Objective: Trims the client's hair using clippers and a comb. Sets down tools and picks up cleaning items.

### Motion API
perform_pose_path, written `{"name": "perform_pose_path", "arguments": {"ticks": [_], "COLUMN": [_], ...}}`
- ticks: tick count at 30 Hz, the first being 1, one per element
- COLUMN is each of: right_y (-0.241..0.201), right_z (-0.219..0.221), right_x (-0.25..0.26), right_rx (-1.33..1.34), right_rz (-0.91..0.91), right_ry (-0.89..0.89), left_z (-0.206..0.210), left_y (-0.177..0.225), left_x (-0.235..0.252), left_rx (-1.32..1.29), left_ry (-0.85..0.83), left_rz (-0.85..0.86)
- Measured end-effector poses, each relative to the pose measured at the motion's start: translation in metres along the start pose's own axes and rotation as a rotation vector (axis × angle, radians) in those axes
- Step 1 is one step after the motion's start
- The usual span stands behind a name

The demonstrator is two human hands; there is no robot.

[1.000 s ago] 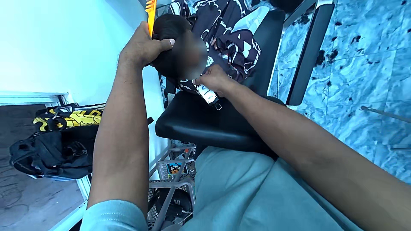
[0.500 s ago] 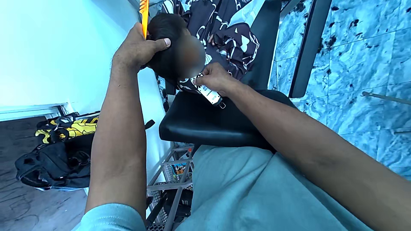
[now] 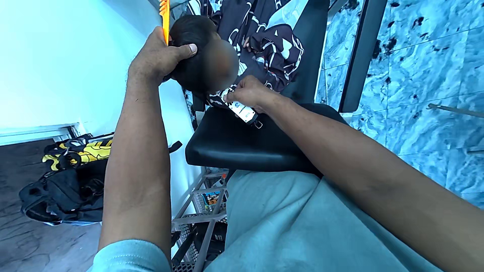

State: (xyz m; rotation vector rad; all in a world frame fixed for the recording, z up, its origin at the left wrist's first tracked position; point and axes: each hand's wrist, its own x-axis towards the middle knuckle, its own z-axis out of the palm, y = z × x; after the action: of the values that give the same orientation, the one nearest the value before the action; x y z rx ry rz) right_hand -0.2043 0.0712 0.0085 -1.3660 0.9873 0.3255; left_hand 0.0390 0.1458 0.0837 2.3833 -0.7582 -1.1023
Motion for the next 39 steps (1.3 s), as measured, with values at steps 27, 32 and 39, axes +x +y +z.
{"name": "perform_pose_path", "arguments": {"ticks": [27, 32, 39], "right_y": [0.012, 0.007, 0.01], "right_z": [0.005, 0.005, 0.002], "right_x": [0.009, 0.008, 0.009], "right_rx": [-0.042, -0.099, -0.098], "right_rz": [-0.224, -0.133, -0.248], "right_ry": [0.022, 0.066, 0.038], "left_z": [-0.002, -0.002, -0.003], "left_y": [0.0, 0.002, 0.004], "left_x": [0.001, 0.0, -0.001], "left_rx": [-0.021, -0.016, -0.002], "left_ry": [-0.009, -0.014, -0.025], "left_rz": [-0.037, -0.031, -0.028]}}
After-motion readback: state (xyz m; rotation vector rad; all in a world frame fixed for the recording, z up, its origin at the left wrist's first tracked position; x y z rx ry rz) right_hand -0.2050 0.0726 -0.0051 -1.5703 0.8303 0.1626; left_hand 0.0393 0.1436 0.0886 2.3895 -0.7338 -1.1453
